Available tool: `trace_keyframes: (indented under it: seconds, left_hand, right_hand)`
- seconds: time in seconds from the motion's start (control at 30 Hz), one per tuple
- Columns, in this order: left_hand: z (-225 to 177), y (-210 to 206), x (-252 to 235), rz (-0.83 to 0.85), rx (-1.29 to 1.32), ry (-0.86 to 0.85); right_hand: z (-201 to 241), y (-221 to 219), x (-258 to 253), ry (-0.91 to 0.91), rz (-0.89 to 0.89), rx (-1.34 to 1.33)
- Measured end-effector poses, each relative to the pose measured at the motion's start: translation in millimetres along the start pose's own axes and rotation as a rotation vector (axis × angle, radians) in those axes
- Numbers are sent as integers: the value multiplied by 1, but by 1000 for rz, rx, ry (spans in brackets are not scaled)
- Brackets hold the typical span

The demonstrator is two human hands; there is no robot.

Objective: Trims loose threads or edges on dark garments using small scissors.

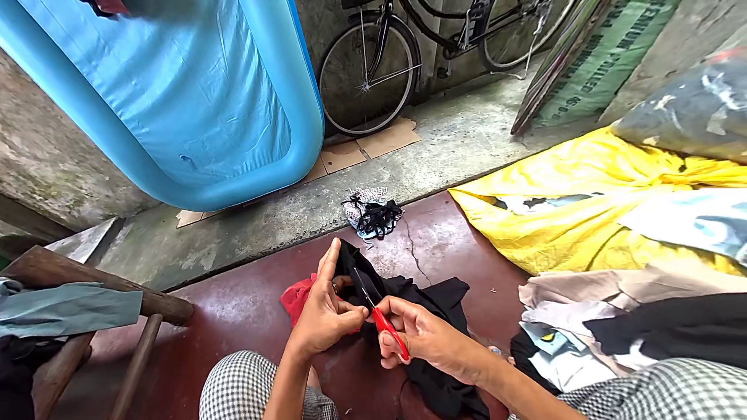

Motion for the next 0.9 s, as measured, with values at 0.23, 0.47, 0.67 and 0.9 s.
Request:
trace_keyframes:
  seconds: [0.23,0.47,0.67,0.9]
  left_hand:
    - [1,0,0,21,5,-18]
    - [6,-8,3,73,3,-18]
    - [9,-7,4,77,24,-24]
    - [12,-13,10,135,29,-13]
  right_hand:
    - [2,0,0,-22,-54,-29]
    - [2,5,-3,25,-21,3]
    - [-1,3,-4,11,-52,-64]
    - [0,4,-5,23,-7,-60]
Point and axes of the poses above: each hand's wrist, its own x-axis away from the middle knuckle, its own y-axis out of the back of the hand, z = x × y, the point moved 6 cm from there along -x, towards the middle knuckle, and after that the axes turned 14 degrees about -z, right-handed, at the moved point
